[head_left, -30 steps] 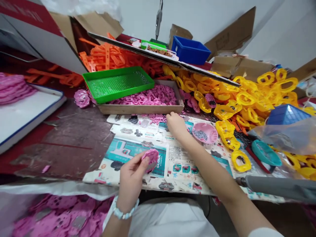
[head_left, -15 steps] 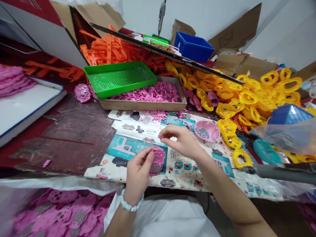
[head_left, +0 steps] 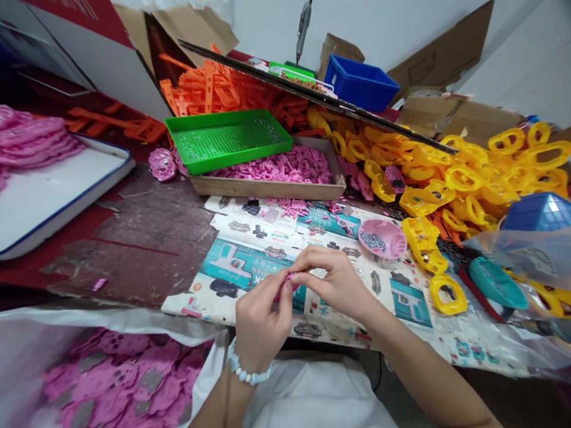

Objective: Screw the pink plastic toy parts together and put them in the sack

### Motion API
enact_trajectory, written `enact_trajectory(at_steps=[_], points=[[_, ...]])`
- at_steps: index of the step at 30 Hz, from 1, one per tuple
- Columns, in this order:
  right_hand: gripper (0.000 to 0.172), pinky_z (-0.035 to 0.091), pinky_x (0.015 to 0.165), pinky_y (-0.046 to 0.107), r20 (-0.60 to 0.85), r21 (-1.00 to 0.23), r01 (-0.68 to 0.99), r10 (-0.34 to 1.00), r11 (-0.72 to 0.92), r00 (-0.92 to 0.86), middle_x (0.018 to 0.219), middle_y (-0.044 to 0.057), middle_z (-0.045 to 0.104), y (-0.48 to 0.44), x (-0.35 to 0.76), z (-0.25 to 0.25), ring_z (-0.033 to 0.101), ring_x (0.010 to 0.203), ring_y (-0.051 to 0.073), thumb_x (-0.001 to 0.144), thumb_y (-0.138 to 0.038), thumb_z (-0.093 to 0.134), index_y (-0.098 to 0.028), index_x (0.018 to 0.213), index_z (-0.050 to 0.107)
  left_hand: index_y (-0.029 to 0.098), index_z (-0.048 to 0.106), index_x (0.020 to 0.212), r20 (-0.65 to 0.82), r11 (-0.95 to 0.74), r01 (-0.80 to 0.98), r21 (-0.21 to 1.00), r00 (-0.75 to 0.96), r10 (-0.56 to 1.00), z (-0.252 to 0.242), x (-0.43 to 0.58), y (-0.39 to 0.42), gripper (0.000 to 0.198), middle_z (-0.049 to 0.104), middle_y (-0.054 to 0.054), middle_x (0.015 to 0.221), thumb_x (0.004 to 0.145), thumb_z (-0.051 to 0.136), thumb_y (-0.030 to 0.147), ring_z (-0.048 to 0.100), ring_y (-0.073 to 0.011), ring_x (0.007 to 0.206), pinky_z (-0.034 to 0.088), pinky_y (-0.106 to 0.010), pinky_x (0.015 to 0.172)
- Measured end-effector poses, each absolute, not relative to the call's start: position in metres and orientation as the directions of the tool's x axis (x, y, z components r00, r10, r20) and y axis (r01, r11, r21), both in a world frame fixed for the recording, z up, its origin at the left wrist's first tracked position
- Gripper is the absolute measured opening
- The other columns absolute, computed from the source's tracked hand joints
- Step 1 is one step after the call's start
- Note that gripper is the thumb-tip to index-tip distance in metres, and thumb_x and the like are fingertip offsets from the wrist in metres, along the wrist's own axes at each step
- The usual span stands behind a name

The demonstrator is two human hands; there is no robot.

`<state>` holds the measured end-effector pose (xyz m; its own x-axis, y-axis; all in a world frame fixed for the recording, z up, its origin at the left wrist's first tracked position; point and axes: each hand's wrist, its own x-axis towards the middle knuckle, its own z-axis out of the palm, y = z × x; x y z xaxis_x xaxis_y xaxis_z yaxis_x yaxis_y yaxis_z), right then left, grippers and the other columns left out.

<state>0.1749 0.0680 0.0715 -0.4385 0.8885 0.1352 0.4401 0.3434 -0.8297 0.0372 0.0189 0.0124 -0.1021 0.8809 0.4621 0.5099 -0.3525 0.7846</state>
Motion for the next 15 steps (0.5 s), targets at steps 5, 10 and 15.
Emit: enact_trajectory(at_steps=[5,10,15], points=[[0.005,0.048,0.067,0.022,0.029,-0.871,0.418,0.877,0.257,-0.479,0.074,0.001,0.064,0.07,0.178,0.074,0.06,0.069,0.011,0.078,-0.02,0.068,-0.016,0.076,0.069,0.018,0.072,0.094,0.389,-0.316,0.42,0.85,-0.099,0.916,0.01,0.031,0.019,0.021,0.075,-0.007,0.086,0.085,0.053,0.023,0.069,-0.0175,0.073,0.054,-0.023,0.068],[0.016,0.051,0.072,0.02,-0.032,-0.699,0.587,0.801,0.41,-0.598,0.091,0.001,0.069,0.108,0.171,0.073,0.064,0.079,0.01,0.088,-0.029,0.057,-0.017,0.095,0.066,0.017,0.073,0.085,0.287,-0.203,0.354,0.913,-0.202,0.936,0.006,0.018,0.018,0.019,0.074,-0.005,0.08,0.083,0.056,0.026,0.068,-0.0171,0.067,0.053,-0.023,0.067],[0.028,0.042,0.098,0.038,0.045,-0.362,0.802,0.868,0.476,-0.495,0.116,0.016,0.062,0.168,0.138,0.043,0.055,0.108,0.023,0.09,-0.008,0.041,-0.008,0.11,0.061,0.017,0.073,0.084,0.194,-0.113,0.287,0.951,-0.268,0.944,0.002,0.007,0.015,0.022,0.074,-0.005,0.08,0.082,0.058,0.032,0.068,-0.0183,0.069,0.054,-0.025,0.067]])
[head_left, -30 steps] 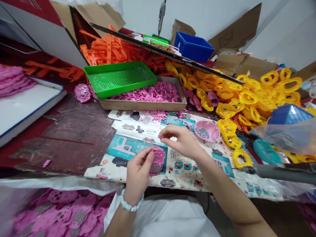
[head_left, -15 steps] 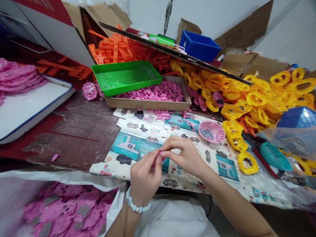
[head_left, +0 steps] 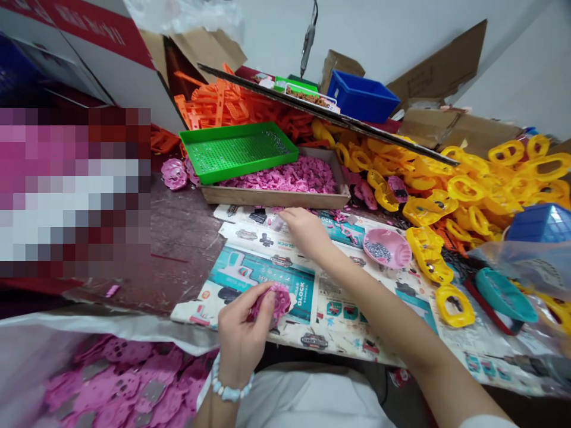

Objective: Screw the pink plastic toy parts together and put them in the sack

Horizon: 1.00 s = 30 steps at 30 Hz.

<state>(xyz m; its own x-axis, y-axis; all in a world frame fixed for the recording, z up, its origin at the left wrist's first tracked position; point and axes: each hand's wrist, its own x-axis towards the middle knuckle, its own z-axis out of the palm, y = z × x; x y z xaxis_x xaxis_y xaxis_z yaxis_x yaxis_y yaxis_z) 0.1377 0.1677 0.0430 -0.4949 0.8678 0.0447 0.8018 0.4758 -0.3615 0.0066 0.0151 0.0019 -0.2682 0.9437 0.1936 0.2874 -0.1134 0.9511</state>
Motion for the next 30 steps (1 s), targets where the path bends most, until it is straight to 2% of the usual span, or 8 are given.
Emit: enact_trajectory(at_steps=[4,8,13,17,19,22,25,30], points=[[0.033,0.041,0.097,0.04,0.034,-0.221,0.833,0.858,0.507,-0.513,0.113,0.022,0.059,0.188,0.109,0.023,0.05,0.109,0.026,0.089,-0.003,0.034,-0.003,0.11,0.058,0.018,0.074,0.083,0.142,-0.069,0.236,0.969,-0.309,0.94,0.0,0.0,0.013,0.02,0.074,-0.005,0.08,0.08,0.06,0.032,0.068,-0.0189,0.071,0.054,-0.025,0.068],[0.032,0.042,0.093,0.044,0.047,-0.184,0.868,0.887,0.46,-0.46,0.107,0.026,0.057,0.191,0.1,0.025,0.049,0.106,0.03,0.087,-0.003,0.033,-0.001,0.103,0.061,0.018,0.074,0.083,0.059,0.0,0.17,0.985,-0.343,0.937,0.002,-0.004,0.014,0.022,0.074,-0.005,0.079,0.078,0.061,0.035,0.068,-0.0198,0.07,0.055,-0.027,0.067],[0.027,0.043,0.09,0.037,0.066,-0.335,0.848,0.908,0.41,-0.413,0.103,0.015,0.059,0.16,0.122,0.04,0.054,0.099,0.023,0.086,-0.006,0.042,-0.011,0.101,0.063,0.014,0.074,0.082,-0.077,0.082,-0.001,0.997,-0.362,0.929,0.006,-0.001,0.022,0.029,0.074,-0.006,0.075,0.073,0.064,0.04,0.067,-0.0199,0.066,0.055,-0.026,0.06],[0.016,0.048,0.067,0.02,-0.053,-0.538,0.766,0.893,0.351,-0.447,0.082,-0.001,0.066,0.1,0.159,0.039,0.061,0.072,0.01,0.084,-0.011,0.052,-0.019,0.091,0.064,0.013,0.074,0.083,-0.14,0.111,-0.098,0.989,-0.373,0.917,-0.003,0.001,0.024,0.031,0.073,-0.006,0.077,0.072,0.068,0.042,0.066,-0.0187,0.067,0.054,-0.025,0.061],[0.008,0.047,0.062,0.02,-0.091,-0.576,0.761,0.901,0.299,-0.423,0.075,-0.002,0.066,0.072,0.178,0.035,0.06,0.065,0.01,0.084,-0.015,0.056,-0.019,0.085,0.064,0.014,0.074,0.086,-0.181,0.13,-0.165,0.978,-0.351,0.919,-0.008,0.004,0.023,0.034,0.073,-0.005,0.079,0.072,0.069,0.044,0.065,-0.018,0.067,0.053,-0.025,0.06],[0.009,0.048,0.075,0.03,-0.053,-0.564,0.789,0.943,0.243,-0.328,0.087,0.004,0.066,0.044,0.198,0.029,0.061,0.081,0.016,0.085,-0.019,0.054,-0.017,0.084,0.063,0.014,0.073,0.09,-0.216,0.148,-0.238,0.96,-0.294,0.931,-0.012,0.013,0.022,0.038,0.073,-0.005,0.081,0.071,0.071,0.047,0.065,-0.0173,0.069,0.053,-0.024,0.062],[0.019,0.045,0.089,0.037,0.003,-0.587,0.758,0.938,0.283,-0.347,0.107,0.008,0.061,0.033,0.208,0.027,0.056,0.102,0.02,0.081,-0.009,0.05,-0.019,0.093,0.061,0.014,0.073,0.091,-0.242,0.17,-0.28,0.945,-0.246,0.938,-0.012,0.022,0.022,0.038,0.072,-0.004,0.081,0.072,0.07,0.047,0.064,-0.016,0.071,0.051,-0.022,0.063],[0.038,0.046,0.091,0.036,0.022,-0.64,0.671,0.882,0.375,-0.471,0.112,0.007,0.061,0.031,0.222,0.035,0.055,0.105,0.018,0.077,0.002,0.041,-0.02,0.101,0.062,0.014,0.072,0.094,-0.262,0.185,-0.32,0.929,-0.216,0.941,-0.014,0.031,0.021,0.037,0.071,-0.004,0.083,0.074,0.07,0.046,0.062,-0.0141,0.073,0.05,-0.02,0.064]])
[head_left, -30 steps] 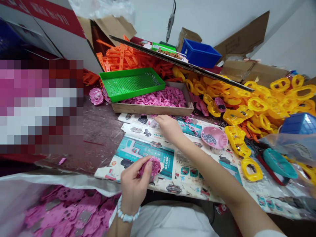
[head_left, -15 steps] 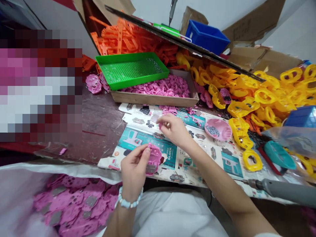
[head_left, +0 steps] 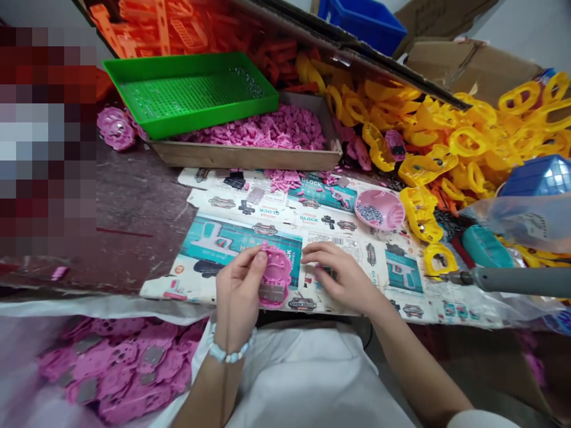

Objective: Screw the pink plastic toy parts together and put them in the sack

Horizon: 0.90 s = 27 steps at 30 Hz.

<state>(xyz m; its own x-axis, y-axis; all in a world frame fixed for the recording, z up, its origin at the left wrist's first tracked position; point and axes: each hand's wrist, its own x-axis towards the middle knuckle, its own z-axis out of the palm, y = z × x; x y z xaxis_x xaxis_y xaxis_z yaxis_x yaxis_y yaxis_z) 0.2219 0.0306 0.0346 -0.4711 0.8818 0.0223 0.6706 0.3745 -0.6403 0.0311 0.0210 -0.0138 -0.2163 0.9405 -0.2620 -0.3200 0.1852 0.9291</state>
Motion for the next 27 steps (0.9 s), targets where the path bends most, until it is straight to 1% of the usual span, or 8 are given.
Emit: enact_trajectory(at_steps=[3,7,9,11,13,15,22,27], points=[[0.045,0.045,0.094,0.037,0.012,-0.592,0.663,0.827,0.458,-0.562,0.116,0.006,0.061,0.032,0.235,0.038,0.053,0.109,0.018,0.072,0.007,0.04,-0.02,0.097,0.065,0.015,0.072,0.095,-0.266,0.186,-0.322,0.928,-0.222,0.938,-0.016,0.033,0.02,0.038,0.071,-0.004,0.085,0.074,0.071,0.046,0.062,-0.014,0.075,0.05,-0.019,0.065],[0.032,0.048,0.083,0.034,0.077,-0.462,0.641,0.748,0.613,-0.659,0.098,0.004,0.066,0.034,0.244,0.033,0.057,0.095,0.017,0.078,0.003,0.046,-0.02,0.088,0.066,0.014,0.072,0.095,-0.271,0.206,-0.282,0.937,-0.216,0.938,-0.018,0.038,0.019,0.039,0.072,-0.004,0.086,0.074,0.07,0.047,0.063,-0.0154,0.076,0.05,-0.021,0.067],[0.025,0.05,0.077,0.031,0.211,-0.422,0.644,0.759,0.639,-0.616,0.092,0.005,0.067,0.032,0.24,0.032,0.059,0.088,0.016,0.081,0.0,0.049,-0.018,0.089,0.064,0.014,0.072,0.096,-0.26,0.207,-0.243,0.948,-0.209,0.943,-0.017,0.043,0.018,0.041,0.072,-0.005,0.089,0.075,0.069,0.049,0.065,-0.0176,0.079,0.051,-0.024,0.069],[0.019,0.05,0.075,0.031,0.41,-0.386,0.66,0.761,0.644,-0.503,0.091,0.007,0.067,0.028,0.229,0.034,0.06,0.085,0.016,0.081,-0.003,0.054,-0.017,0.09,0.062,0.015,0.072,0.098,-0.226,0.189,-0.184,0.965,-0.209,0.951,-0.014,0.048,0.017,0.04,0.073,-0.006,0.094,0.076,0.067,0.049,0.066,-0.0197,0.084,0.052,-0.026,0.074],[0.019,0.051,0.074,0.032,0.583,-0.356,0.668,0.714,0.653,-0.387,0.09,0.009,0.066,0.024,0.215,0.038,0.06,0.085,0.017,0.079,-0.003,0.059,-0.016,0.092,0.061,0.017,0.072,0.099,-0.177,0.155,-0.114,0.981,-0.216,0.96,-0.009,0.053,0.014,0.036,0.073,-0.005,0.098,0.079,0.065,0.046,0.067,-0.0204,0.09,0.052,-0.027,0.08],[0.023,0.052,0.074,0.032,0.678,-0.334,0.659,0.657,0.674,-0.33,0.09,0.009,0.066,0.021,0.202,0.041,0.06,0.086,0.017,0.075,-0.001,0.063,-0.015,0.094,0.061,0.02,0.073,0.1,-0.117,0.106,-0.065,0.992,-0.221,0.968,-0.004,0.056,0.01,0.031,0.073,-0.004,0.1,0.082,0.063,0.043,0.067,-0.0196,0.094,0.052,-0.027,0.084],[0.024,0.053,0.078,0.035,0.685,-0.351,0.634,0.651,0.689,-0.328,0.09,0.01,0.067,0.024,0.187,0.037,0.06,0.087,0.018,0.074,0.0,0.063,-0.013,0.094,0.061,0.025,0.071,0.105,0.007,-0.018,-0.05,0.999,-0.208,0.978,0.005,0.063,0.0,0.023,0.072,-0.001,0.106,0.088,0.057,0.033,0.068,-0.0152,0.093,0.053,-0.02,0.081],[0.025,0.052,0.076,0.036,0.683,-0.387,0.637,0.672,0.666,-0.288,0.091,0.01,0.067,0.018,0.185,0.037,0.061,0.086,0.019,0.074,-0.001,0.063,-0.014,0.095,0.061,0.024,0.073,0.095,0.052,-0.076,-0.092,0.993,-0.242,0.969,0.005,0.067,0.002,0.016,0.075,0.001,0.09,0.085,0.063,0.029,0.069,-0.0124,0.079,0.054,-0.017,0.072]])
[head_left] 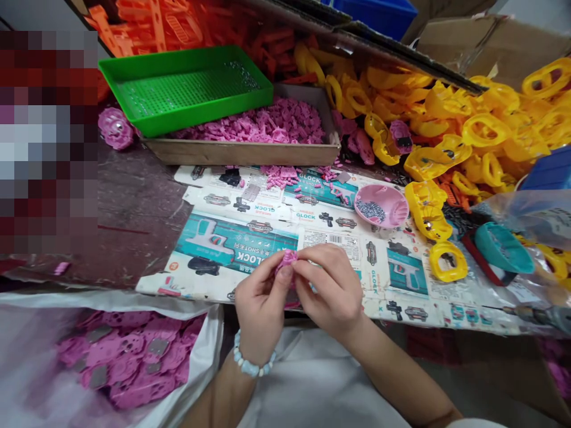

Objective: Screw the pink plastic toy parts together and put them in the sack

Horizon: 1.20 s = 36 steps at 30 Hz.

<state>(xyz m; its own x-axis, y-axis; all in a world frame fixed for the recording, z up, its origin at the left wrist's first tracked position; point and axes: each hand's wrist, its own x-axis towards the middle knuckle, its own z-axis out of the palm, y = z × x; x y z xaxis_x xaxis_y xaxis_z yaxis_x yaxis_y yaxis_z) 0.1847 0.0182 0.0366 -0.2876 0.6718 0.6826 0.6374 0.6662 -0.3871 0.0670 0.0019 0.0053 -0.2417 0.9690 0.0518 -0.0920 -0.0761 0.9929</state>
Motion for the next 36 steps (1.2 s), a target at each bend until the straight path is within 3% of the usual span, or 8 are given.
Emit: enact_trajectory(at_steps=[3,5,7,10,14,24,30,36], points=[[0.022,0.053,0.077,0.032,0.587,-0.591,0.536,0.777,0.603,-0.227,0.092,0.007,0.068,0.013,0.184,0.045,0.062,0.087,0.016,0.077,-0.002,0.063,-0.016,0.095,0.062,0.028,0.073,0.094,0.06,-0.099,-0.198,0.975,-0.195,0.979,0.003,0.064,0.003,0.014,0.074,0.003,0.088,0.086,0.062,0.024,0.068,-0.0107,0.079,0.054,-0.017,0.072],[0.018,0.053,0.077,0.027,0.462,-0.743,0.464,0.871,0.483,-0.166,0.09,0.006,0.068,0.01,0.185,0.053,0.063,0.086,0.013,0.08,-0.005,0.063,-0.017,0.093,0.064,0.028,0.072,0.097,0.167,-0.192,-0.168,0.967,-0.151,0.974,0.002,0.06,0.003,0.018,0.072,0.002,0.093,0.086,0.062,0.018,0.066,-0.0113,0.086,0.053,-0.019,0.077],[0.014,0.053,0.077,0.023,0.375,-0.8,0.449,0.916,0.398,-0.144,0.088,0.005,0.067,0.007,0.186,0.06,0.063,0.085,0.012,0.081,-0.007,0.062,-0.016,0.092,0.065,0.025,0.071,0.098,0.322,-0.333,-0.075,0.94,-0.124,0.939,0.001,0.056,0.004,0.022,0.071,0.001,0.095,0.084,0.062,0.012,0.064,-0.0118,0.09,0.051,-0.021,0.081],[0.015,0.052,0.078,0.021,0.359,-0.773,0.488,0.914,0.405,-0.19,0.088,0.006,0.067,0.004,0.188,0.065,0.063,0.086,0.011,0.082,-0.006,0.06,-0.015,0.093,0.065,0.022,0.07,0.1,0.485,-0.486,0.01,0.874,-0.103,0.869,-0.001,0.053,0.004,0.025,0.07,-0.002,0.094,0.083,0.06,0.006,0.064,-0.0128,0.086,0.051,-0.025,0.08],[0.022,0.051,0.078,0.025,0.404,-0.688,0.56,0.885,0.462,-0.233,0.091,0.007,0.065,-0.001,0.189,0.062,0.061,0.088,0.013,0.083,-0.002,0.054,-0.015,0.098,0.061,0.019,0.069,0.101,0.564,-0.564,0.031,0.825,-0.092,0.821,-0.005,0.055,0.005,0.023,0.069,-0.004,0.091,0.085,0.058,0.008,0.064,-0.0154,0.083,0.051,-0.03,0.078],[0.014,0.051,0.071,0.029,0.446,-0.645,0.585,0.864,0.492,-0.234,0.084,0.007,0.062,0.0,0.189,0.06,0.058,0.081,0.015,0.087,-0.008,0.049,-0.016,0.093,0.058,0.02,0.069,0.101,0.572,-0.572,0.042,0.819,0.013,0.82,-0.008,0.05,0.009,0.02,0.069,-0.005,0.09,0.087,0.057,0.013,0.064,-0.0165,0.082,0.052,-0.03,0.074],[0.003,0.052,0.073,0.025,0.343,-0.788,0.446,0.904,0.425,-0.255,0.082,0.004,0.067,0.003,0.201,0.059,0.063,0.078,0.013,0.083,-0.014,0.061,-0.016,0.083,0.063,0.023,0.071,0.097,0.579,-0.579,0.031,0.815,-0.064,0.812,-0.015,0.05,0.006,0.016,0.071,-0.004,0.085,0.086,0.059,0.02,0.065,-0.0166,0.079,0.053,-0.032,0.074],[0.008,0.05,0.068,0.026,0.489,-0.688,0.452,0.823,0.568,-0.289,0.075,0.005,0.065,-0.006,0.199,0.054,0.06,0.073,0.013,0.085,-0.012,0.057,-0.013,0.08,0.062,0.024,0.071,0.094,0.608,-0.603,0.086,0.793,-0.049,0.792,-0.019,0.048,-0.004,0.014,0.072,-0.004,0.084,0.086,0.058,0.023,0.066,-0.0168,0.073,0.054,-0.035,0.073]])
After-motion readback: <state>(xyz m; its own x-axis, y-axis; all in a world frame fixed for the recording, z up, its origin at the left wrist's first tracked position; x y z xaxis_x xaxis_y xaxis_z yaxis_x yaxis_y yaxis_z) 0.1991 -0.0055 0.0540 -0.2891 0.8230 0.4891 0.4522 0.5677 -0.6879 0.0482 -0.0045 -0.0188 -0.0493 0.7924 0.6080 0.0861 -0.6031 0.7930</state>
